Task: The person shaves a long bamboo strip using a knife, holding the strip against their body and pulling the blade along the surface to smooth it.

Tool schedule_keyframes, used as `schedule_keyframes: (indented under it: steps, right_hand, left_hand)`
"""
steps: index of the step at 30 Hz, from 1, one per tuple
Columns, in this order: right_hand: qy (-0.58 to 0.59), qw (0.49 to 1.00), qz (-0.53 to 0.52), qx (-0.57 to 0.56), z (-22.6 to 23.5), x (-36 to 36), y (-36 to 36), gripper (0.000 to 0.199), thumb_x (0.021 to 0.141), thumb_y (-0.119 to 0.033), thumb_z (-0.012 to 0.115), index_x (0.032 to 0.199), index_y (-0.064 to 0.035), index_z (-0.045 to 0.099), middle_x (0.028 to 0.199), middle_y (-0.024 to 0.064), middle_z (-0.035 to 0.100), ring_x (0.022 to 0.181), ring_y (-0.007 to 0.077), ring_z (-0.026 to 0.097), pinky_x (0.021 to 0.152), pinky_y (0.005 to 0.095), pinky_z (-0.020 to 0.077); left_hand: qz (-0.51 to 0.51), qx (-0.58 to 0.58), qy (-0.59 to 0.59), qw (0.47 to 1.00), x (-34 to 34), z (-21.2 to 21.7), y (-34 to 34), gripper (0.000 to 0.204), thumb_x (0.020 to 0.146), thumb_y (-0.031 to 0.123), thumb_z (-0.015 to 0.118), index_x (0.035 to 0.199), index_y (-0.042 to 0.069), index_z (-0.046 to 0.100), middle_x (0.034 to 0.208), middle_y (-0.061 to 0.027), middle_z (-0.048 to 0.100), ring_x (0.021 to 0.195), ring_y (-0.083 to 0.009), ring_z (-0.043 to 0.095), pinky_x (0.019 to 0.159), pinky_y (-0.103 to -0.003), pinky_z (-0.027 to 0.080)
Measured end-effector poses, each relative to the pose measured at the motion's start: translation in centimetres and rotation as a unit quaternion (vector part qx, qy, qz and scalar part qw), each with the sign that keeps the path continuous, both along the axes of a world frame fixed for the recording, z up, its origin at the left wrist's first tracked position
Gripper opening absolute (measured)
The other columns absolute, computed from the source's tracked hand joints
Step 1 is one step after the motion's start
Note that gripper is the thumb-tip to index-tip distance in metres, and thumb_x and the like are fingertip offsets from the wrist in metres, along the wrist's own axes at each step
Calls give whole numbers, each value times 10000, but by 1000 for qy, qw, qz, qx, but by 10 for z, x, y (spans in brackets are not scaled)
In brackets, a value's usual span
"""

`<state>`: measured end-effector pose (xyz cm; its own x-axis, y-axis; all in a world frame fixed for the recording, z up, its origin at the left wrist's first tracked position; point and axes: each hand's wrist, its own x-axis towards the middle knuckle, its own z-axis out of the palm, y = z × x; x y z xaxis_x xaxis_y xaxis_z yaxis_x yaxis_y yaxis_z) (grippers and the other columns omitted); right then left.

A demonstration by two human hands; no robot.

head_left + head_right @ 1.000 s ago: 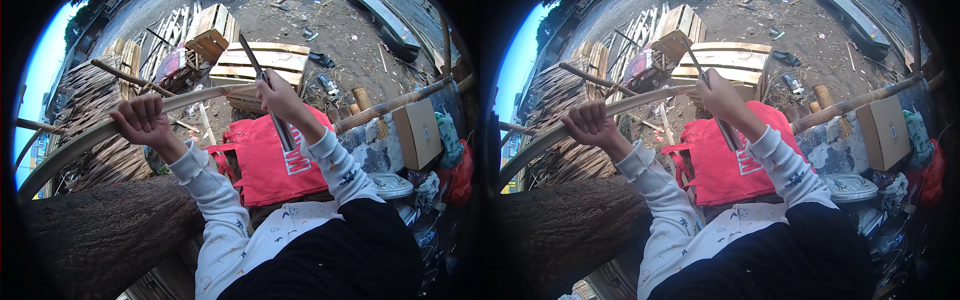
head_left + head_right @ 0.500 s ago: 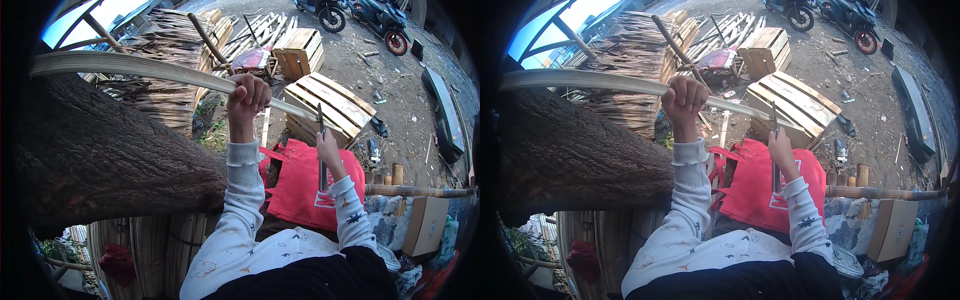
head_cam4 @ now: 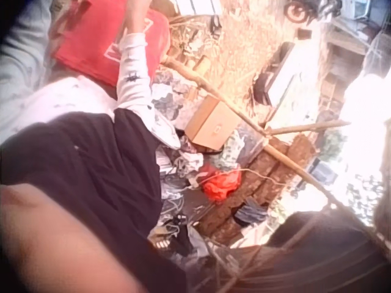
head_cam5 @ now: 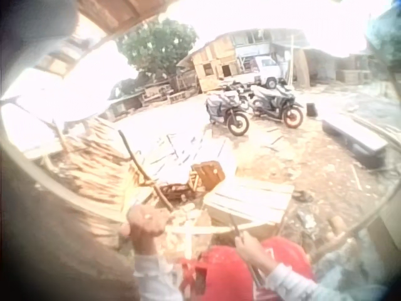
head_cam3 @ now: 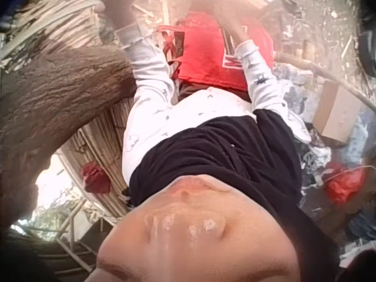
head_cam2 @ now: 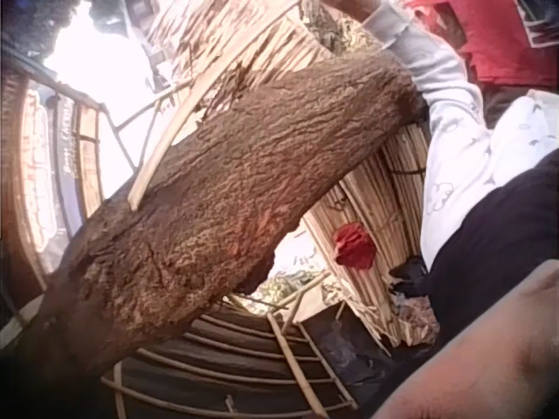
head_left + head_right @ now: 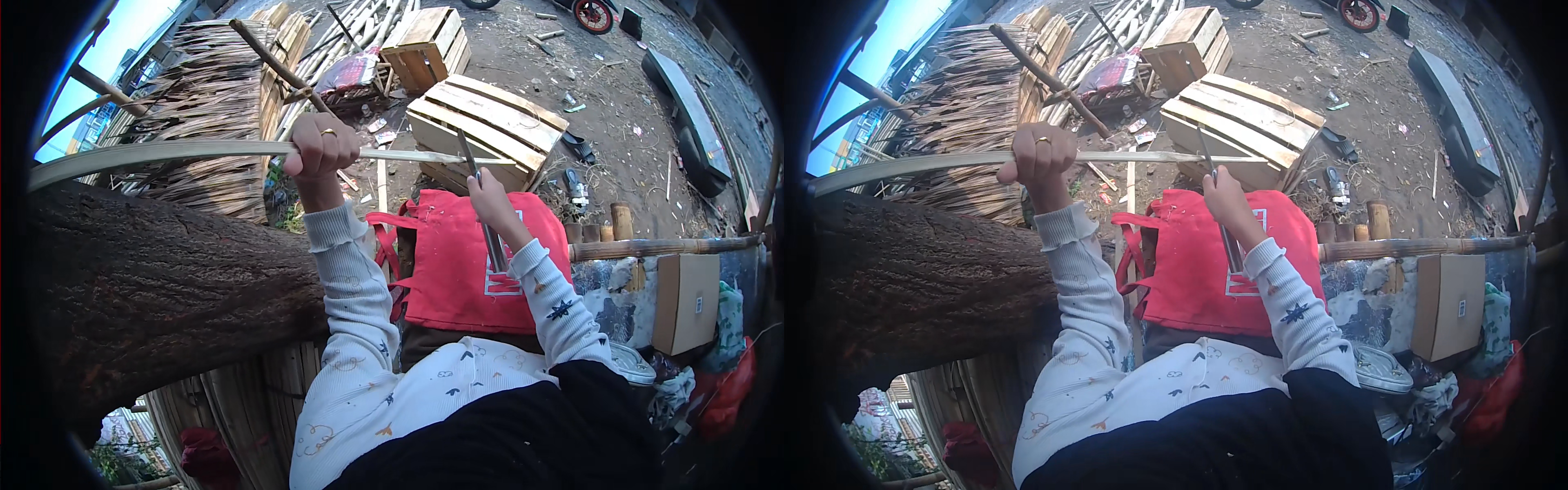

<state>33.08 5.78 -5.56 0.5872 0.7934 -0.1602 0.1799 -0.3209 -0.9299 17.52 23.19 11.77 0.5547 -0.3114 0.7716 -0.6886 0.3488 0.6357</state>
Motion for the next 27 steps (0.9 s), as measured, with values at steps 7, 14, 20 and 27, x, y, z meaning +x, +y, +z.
schedule_keyframes:
  steps: [7, 14, 20, 27]
  right_hand:
    - [-15, 995, 46, -84, 30, 12, -12, 356, 888, -286, 378, 859, 60, 456, 712, 188, 554, 544, 267, 550, 499, 369, 477]
    - [-50, 989, -19, 139, 52, -5, -17, 439, 937, -358, 307, 813, 29, 474, 614, 191, 504, 535, 337, 507, 526, 448, 369]
    - [-203, 976, -63, 52, -18, -22, -6, 432, 941, -354, 300, 805, 22, 462, 584, 212, 498, 523, 399, 450, 514, 419, 377]
    - [-141, 984, -35, 106, 27, -24, -22, 376, 935, -333, 338, 847, 15, 453, 566, 197, 498, 545, 377, 505, 504, 417, 377]
  left_hand:
    - [-8, 3, 7, 1000, 2, 0, -4, 528, 828, 371, 580, 419, 141, 337, 367, 73, 315, 294, -54, 257, 332, -218, 157]
    - [-8, 1, 0, 1000, -11, -9, -12, 509, 843, 357, 567, 428, 157, 350, 374, 91, 347, 304, -24, 302, 341, -192, 183]
    - [119, -56, 14, 991, -18, -15, -25, 506, 859, 269, 529, 413, 158, 318, 363, 91, 308, 282, -21, 244, 314, -170, 171]
    - [137, -66, 6, 988, -15, -12, -25, 517, 883, 262, 472, 413, 146, 288, 352, 69, 270, 271, -60, 178, 300, -200, 129]
